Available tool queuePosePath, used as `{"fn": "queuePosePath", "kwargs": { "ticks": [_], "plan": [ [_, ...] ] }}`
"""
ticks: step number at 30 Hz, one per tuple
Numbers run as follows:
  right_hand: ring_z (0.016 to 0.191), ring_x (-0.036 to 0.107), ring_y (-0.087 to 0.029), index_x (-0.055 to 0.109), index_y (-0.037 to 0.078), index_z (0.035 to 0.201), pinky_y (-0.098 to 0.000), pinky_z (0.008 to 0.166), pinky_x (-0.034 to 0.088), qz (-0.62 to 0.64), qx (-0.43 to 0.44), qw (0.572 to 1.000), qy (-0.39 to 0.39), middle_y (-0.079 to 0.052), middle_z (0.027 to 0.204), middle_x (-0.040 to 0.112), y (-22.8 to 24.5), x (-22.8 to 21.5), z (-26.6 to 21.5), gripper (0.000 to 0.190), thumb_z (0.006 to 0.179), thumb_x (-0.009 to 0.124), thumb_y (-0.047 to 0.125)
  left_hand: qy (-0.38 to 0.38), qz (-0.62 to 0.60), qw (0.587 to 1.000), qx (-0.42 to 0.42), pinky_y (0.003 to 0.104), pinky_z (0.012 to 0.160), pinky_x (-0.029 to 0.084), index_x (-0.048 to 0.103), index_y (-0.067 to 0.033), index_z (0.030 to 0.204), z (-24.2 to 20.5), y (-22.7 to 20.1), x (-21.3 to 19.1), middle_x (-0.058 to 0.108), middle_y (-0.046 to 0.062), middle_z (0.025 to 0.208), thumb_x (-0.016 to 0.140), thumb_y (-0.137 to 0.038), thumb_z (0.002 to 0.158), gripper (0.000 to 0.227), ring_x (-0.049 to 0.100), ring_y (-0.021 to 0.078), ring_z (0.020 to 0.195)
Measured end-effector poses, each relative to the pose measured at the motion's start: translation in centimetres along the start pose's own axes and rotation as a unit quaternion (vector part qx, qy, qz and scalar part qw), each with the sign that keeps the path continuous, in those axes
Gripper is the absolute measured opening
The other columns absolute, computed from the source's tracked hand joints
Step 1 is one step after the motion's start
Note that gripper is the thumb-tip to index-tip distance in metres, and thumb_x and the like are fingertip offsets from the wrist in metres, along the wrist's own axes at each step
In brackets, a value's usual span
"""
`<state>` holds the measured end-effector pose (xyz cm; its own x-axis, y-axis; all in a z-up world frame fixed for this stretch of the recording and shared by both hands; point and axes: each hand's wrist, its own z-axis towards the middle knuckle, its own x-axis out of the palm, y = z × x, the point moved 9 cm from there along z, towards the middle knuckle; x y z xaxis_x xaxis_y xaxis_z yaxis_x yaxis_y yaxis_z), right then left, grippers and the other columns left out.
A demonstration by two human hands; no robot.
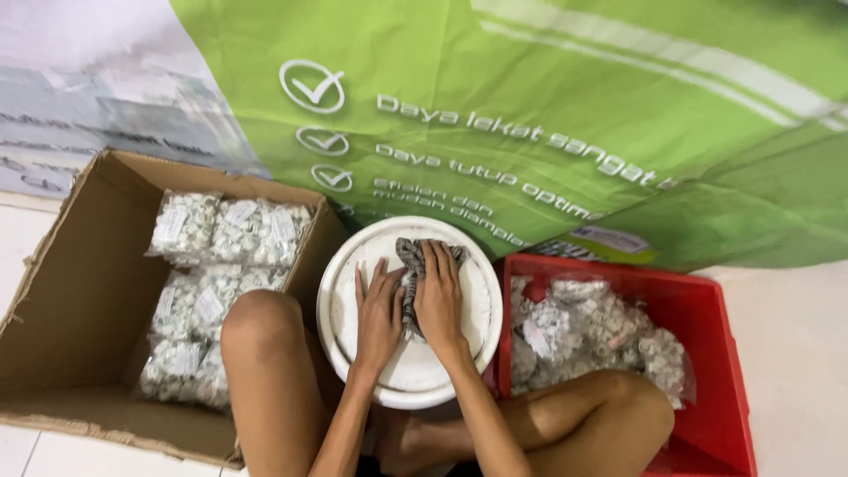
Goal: Wiping small plastic bags with a cloth and sorting them into a bin
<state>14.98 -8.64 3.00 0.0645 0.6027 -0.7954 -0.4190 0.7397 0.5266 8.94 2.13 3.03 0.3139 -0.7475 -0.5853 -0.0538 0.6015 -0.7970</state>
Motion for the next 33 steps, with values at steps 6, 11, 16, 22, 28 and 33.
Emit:
{"fn": "queuePosePath", "kwargs": {
  "ticks": [6,11,16,22,28,33],
  "plan": [
    [0.156,0.045,-0.040,0.057,0.005,0.158,-0.0515,0.130,0.037,0.024,0.005,1.000,0.017,-0.019,0.157,0.059,-1.0,1.0,1.0,0.065,0.096,0.066,-0.011,-0.011,0.000,1.000,-0.001,0.060,0.138,0.006,0.070,-0.0083,0.141,0.0,0.0,0.1,0.075,0.012,0.131,0.055,-0.013,0.113,0.033,0.047,0.0372,0.157],
    [0.158,0.043,-0.040,0.056,0.006,0.157,-0.0509,0.131,0.035,-0.013,-0.012,1.000,0.007,-0.018,0.160,0.057,0.8,-0.2,-1.5,0.068,0.092,0.071,-0.009,-0.024,0.012,1.000,-0.004,0.061,0.138,0.005,0.072,-0.0074,0.136,-0.2,0.0,-0.1,0.077,0.012,0.125,0.057,-0.013,0.112,0.028,0.048,0.0370,0.157],
    [0.160,0.038,-0.043,0.052,0.005,0.160,-0.0523,0.130,0.037,-0.017,-0.005,1.000,0.003,-0.021,0.166,0.051,1.8,-1.2,-4.3,0.070,0.093,0.069,-0.011,-0.027,0.020,0.999,0.003,0.059,0.138,0.004,0.072,-0.0046,0.132,-0.1,1.2,0.6,0.077,0.013,0.123,0.059,-0.010,0.112,0.025,0.048,0.0370,0.157],
    [0.158,0.039,-0.044,0.051,0.006,0.162,-0.0515,0.119,0.051,-0.031,-0.001,0.999,0.013,-0.022,0.168,0.048,3.1,-2.5,-8.5,0.080,0.088,0.070,-0.019,-0.012,0.002,1.000,0.002,0.059,0.138,0.002,0.068,-0.0082,0.144,-0.3,0.7,0.1,0.076,0.012,0.128,0.062,0.009,0.098,0.049,0.042,0.0373,0.161],
    [0.164,0.035,-0.037,0.044,0.008,0.166,-0.0468,0.123,0.052,0.030,-0.022,0.998,0.052,-0.014,0.177,0.037,3.5,-4.6,-11.4,0.090,0.086,0.056,-0.031,-0.058,-0.032,0.993,0.101,0.059,0.139,0.000,0.064,-0.0016,0.142,-0.6,-0.3,-0.4,0.073,0.016,0.133,0.038,-0.016,0.118,0.038,0.041,0.0396,0.161],
    [0.146,0.061,-0.029,0.059,0.010,0.154,-0.0403,0.132,0.039,0.173,0.047,0.976,0.122,-0.012,0.156,0.064,1.0,-8.0,-9.5,0.071,0.089,0.055,-0.019,-0.059,-0.048,0.992,0.099,0.057,0.138,0.002,0.063,-0.0024,0.146,-0.7,-0.3,-0.3,0.072,0.019,0.144,0.031,-0.034,0.120,0.052,0.041,0.0401,0.161]
  ]
}}
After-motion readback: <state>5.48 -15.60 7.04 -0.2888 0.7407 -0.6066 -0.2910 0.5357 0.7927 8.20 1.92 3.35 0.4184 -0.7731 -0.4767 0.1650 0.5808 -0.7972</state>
